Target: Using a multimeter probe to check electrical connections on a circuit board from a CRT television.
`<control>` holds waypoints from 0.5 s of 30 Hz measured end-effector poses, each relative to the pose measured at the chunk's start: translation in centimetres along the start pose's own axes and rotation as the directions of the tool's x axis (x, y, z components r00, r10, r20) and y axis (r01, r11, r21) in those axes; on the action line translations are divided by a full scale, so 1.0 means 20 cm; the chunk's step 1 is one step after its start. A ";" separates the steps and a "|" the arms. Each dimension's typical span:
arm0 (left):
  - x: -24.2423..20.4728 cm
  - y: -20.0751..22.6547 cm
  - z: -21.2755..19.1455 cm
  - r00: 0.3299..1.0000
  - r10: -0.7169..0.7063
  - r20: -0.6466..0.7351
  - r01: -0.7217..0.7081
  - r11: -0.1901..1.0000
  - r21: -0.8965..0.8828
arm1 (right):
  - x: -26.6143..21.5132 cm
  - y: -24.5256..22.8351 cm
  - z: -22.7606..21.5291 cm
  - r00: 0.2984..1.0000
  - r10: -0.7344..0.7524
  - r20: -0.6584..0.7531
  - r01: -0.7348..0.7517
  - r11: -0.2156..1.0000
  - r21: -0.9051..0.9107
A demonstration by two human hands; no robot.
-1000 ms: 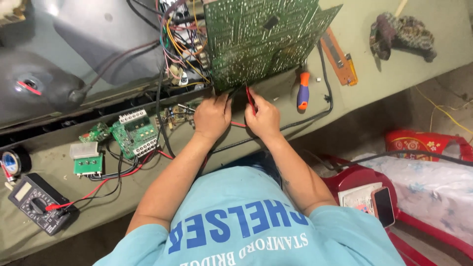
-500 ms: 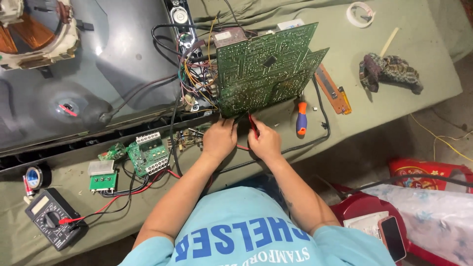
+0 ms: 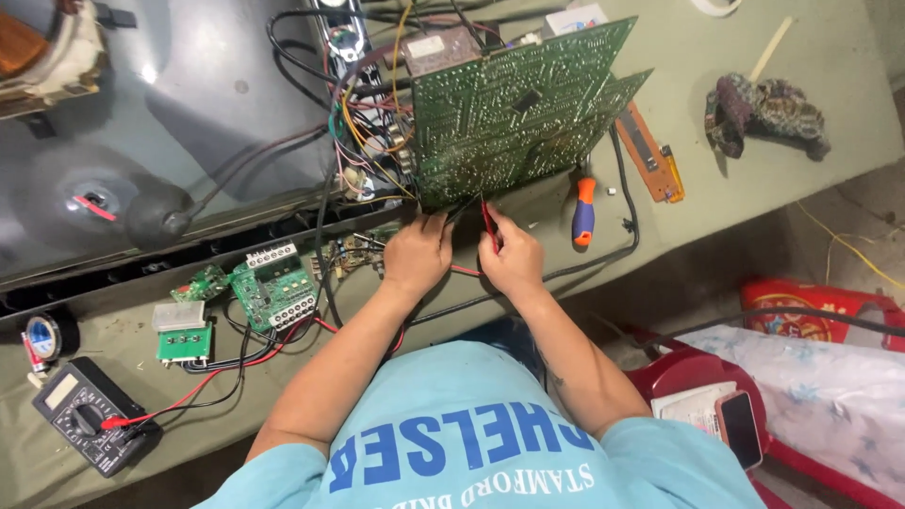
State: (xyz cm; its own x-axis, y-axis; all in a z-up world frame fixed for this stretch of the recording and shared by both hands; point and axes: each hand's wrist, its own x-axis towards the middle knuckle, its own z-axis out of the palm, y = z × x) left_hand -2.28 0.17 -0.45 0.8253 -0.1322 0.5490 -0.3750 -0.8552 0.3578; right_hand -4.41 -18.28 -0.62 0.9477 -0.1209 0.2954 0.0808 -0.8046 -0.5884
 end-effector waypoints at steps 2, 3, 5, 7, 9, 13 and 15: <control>0.00 0.00 0.00 1.000 0.011 -0.002 -0.011 1.000 0.021 | 0.00 0.00 0.00 1.000 -0.007 -0.003 0.007 1.000 -0.010; -0.01 -0.01 0.00 1.000 0.022 -0.012 -0.021 0.999 0.047 | 0.00 0.00 0.00 1.000 -0.022 -0.008 0.022 1.000 -0.015; 0.00 -0.01 0.01 1.000 0.024 -0.020 -0.023 0.999 0.029 | 0.01 0.00 0.00 1.000 -0.030 -0.001 0.030 0.999 -0.012; -0.01 -0.02 0.02 0.999 0.026 -0.027 -0.026 1.000 0.011 | 0.01 -0.01 -0.01 0.999 -0.038 0.004 0.038 0.999 -0.008; -0.03 -0.02 0.03 0.998 0.041 -0.038 -0.040 0.999 0.027 | -0.01 0.00 -0.01 0.998 -0.055 -0.010 0.055 0.998 0.004; -0.02 -0.02 0.03 0.998 0.039 -0.051 -0.038 0.999 0.011 | 0.00 0.03 0.00 0.997 -0.012 -0.081 0.025 0.987 0.159; -0.03 -0.03 0.03 0.998 0.044 -0.054 -0.043 0.999 0.033 | -0.01 0.02 -0.01 0.995 -0.037 -0.093 0.051 0.986 0.157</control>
State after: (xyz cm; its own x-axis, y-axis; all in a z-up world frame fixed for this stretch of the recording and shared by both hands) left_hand -2.24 0.37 -1.47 0.7839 -0.1426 0.6043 -0.3958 -0.8647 0.3093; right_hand -4.59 -18.68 -0.83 0.9112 -0.1445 0.3858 0.1768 -0.7086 -0.6831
